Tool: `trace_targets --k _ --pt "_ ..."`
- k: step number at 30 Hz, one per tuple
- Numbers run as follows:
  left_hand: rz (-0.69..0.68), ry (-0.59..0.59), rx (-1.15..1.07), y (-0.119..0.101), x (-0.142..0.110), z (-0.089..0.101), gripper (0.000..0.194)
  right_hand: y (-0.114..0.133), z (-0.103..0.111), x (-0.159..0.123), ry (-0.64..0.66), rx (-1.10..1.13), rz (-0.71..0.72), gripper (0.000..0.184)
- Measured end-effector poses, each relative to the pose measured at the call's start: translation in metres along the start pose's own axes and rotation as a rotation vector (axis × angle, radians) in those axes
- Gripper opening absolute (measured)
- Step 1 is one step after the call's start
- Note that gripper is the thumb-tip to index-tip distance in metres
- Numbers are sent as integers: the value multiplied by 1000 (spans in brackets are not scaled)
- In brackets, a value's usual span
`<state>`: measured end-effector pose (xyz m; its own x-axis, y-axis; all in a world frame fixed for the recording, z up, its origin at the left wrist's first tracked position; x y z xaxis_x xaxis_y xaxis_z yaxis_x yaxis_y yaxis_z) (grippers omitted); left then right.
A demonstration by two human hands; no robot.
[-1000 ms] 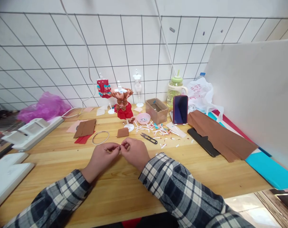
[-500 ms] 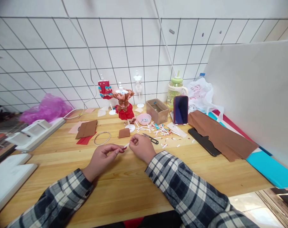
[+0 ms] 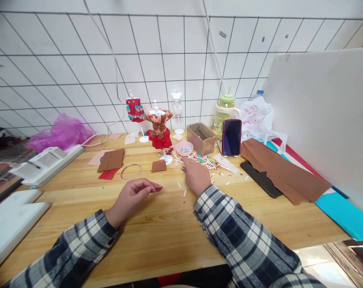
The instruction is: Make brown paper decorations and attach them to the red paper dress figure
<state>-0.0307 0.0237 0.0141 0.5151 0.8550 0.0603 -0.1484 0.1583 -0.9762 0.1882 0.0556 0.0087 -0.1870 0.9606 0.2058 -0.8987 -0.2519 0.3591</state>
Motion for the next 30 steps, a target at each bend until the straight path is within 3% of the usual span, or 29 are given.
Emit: trace_targets --k 4,7,9,13,15,17,21,24,27,30 --pt "26 18 0 3 2 -1 22 -1 0 1 -53 4 114 61" --pt "19 28 -8 3 2 0 21 16 4 -4 -118 199 302 63" --pt "10 35 -37 4 2 0 21 33 6 -10 -74 369 459 64" --pt "-2 54 -51 7 3 2 21 56 4 -22 -26 505 579 38" --pt "-2 53 -47 7 4 2 21 55 3 -21 -60 564 508 26" --pt "-3 49 -54 6 4 2 22 43 2 -14 -110 680 351 26" --pt "2 30 -61 1 3 1 24 0 4 2 -304 880 -45 54" --pt "5 -19 -24 -1 4 4 23 -12 8 6 -313 823 -130 60" --pt "2 -40 11 1 4 6 22 8 9 -1 -124 707 109 34" --pt "1 13 -18 6 5 5 22 42 6 -14 21 635 443 29"
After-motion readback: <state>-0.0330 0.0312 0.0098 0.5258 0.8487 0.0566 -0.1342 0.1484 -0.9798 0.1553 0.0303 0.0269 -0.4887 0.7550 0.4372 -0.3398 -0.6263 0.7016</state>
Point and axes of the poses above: each hand's wrist, its own x-axis towards the middle knuckle, its own z-axis out of the back of the hand, y = z × x, the point moved 3 cm from there along x, towards the middle knuckle, and after that the axes turned 8 degrees about y, right-handed, at the moved point
